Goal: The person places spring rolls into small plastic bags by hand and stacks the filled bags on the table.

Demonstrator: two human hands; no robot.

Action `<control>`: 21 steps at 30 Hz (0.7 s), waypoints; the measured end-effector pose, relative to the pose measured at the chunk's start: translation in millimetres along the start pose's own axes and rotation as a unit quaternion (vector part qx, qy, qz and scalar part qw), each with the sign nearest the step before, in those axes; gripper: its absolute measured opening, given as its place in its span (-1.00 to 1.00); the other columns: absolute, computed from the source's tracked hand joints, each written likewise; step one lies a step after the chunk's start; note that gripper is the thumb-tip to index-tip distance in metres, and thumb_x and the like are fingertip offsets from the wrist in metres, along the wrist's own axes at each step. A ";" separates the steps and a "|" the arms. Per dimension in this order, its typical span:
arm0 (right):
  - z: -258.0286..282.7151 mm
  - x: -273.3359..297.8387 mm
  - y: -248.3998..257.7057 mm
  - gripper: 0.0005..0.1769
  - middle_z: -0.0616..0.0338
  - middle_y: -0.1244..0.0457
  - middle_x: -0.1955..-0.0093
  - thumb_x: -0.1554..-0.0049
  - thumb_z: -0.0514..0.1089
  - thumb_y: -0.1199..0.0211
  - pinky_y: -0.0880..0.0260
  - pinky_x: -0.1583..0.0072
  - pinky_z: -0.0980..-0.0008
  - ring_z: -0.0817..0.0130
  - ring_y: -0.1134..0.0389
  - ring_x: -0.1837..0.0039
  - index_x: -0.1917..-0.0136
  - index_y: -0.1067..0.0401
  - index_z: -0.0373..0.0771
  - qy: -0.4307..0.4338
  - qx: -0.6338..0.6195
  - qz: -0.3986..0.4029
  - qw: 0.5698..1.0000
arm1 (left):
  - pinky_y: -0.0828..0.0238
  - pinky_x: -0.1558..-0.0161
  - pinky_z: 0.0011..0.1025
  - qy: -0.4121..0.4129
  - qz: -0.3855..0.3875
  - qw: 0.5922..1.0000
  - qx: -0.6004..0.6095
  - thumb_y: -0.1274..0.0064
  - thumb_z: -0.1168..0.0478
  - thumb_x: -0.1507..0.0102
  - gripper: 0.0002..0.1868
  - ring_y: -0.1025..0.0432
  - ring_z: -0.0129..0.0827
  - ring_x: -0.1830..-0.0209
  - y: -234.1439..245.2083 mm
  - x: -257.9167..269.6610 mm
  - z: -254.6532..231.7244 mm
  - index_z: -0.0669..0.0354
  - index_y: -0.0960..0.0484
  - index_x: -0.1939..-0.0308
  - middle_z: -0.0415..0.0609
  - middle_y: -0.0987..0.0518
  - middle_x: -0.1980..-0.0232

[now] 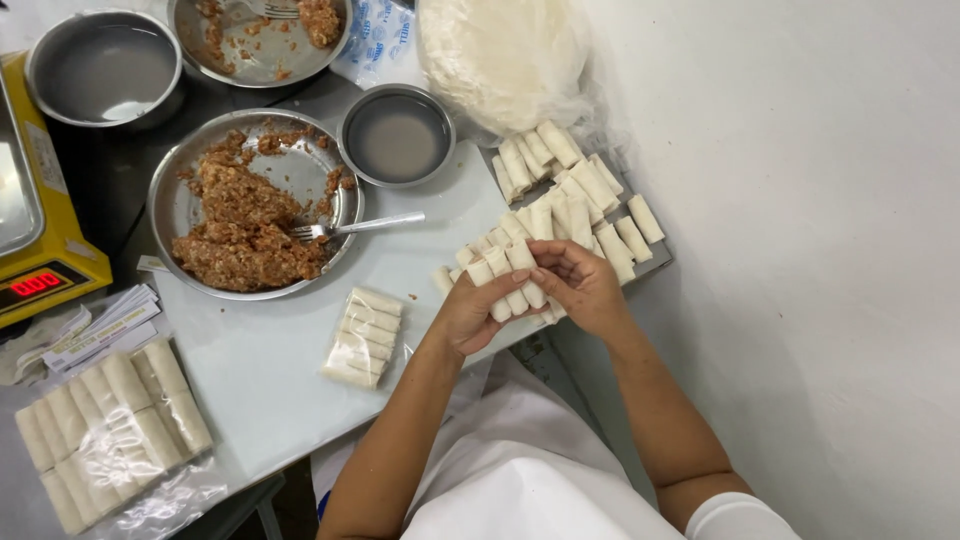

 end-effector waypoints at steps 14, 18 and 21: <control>44.0 -0.4 -9.7 -0.76 -0.05 -0.41 0.06 -0.25 -0.25 -0.25 -0.47 0.05 0.25 0.23 -0.44 0.08 -0.17 -0.57 -0.33 0.112 0.164 0.060 0.978 | -0.67 0.04 -0.08 -0.017 0.013 1.000 0.014 -0.22 0.42 -0.20 -0.56 -0.62 -0.21 0.03 25.0 20.2 5.5 0.26 -0.62 -0.17 0.09 -0.70 -0.01; 60.0 -13.2 10.8 -0.83 0.10 -0.38 0.20 -0.23 -0.20 -0.35 -0.42 0.15 0.44 0.38 -0.38 0.20 -0.09 -0.59 -0.28 0.132 0.267 -0.006 0.955 | -0.62 -0.06 -0.05 -0.023 0.001 0.999 0.042 -0.17 0.40 -0.22 -0.52 -0.56 -0.20 -0.14 35.4 24.7 5.6 0.23 -0.56 -0.24 0.06 -0.64 -0.18; 70.1 1.2 -19.6 -0.61 0.04 -0.35 0.05 -0.08 -0.07 -0.49 -0.46 0.04 0.29 0.22 -0.42 0.07 -0.12 -0.55 -0.27 0.157 0.237 0.077 0.956 | -0.61 -0.06 0.01 -0.022 0.014 0.998 0.057 -0.16 0.42 -0.22 -0.52 -0.56 -0.17 -0.15 35.0 31.3 6.8 0.26 -0.54 -0.25 0.10 -0.64 -0.18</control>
Point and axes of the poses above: each hand's wrist, its own x-axis away from the middle knuckle, its own y-axis out of the back of the hand, z = x × y, the point moved 1 cm from there along -x, towards the middle knuckle
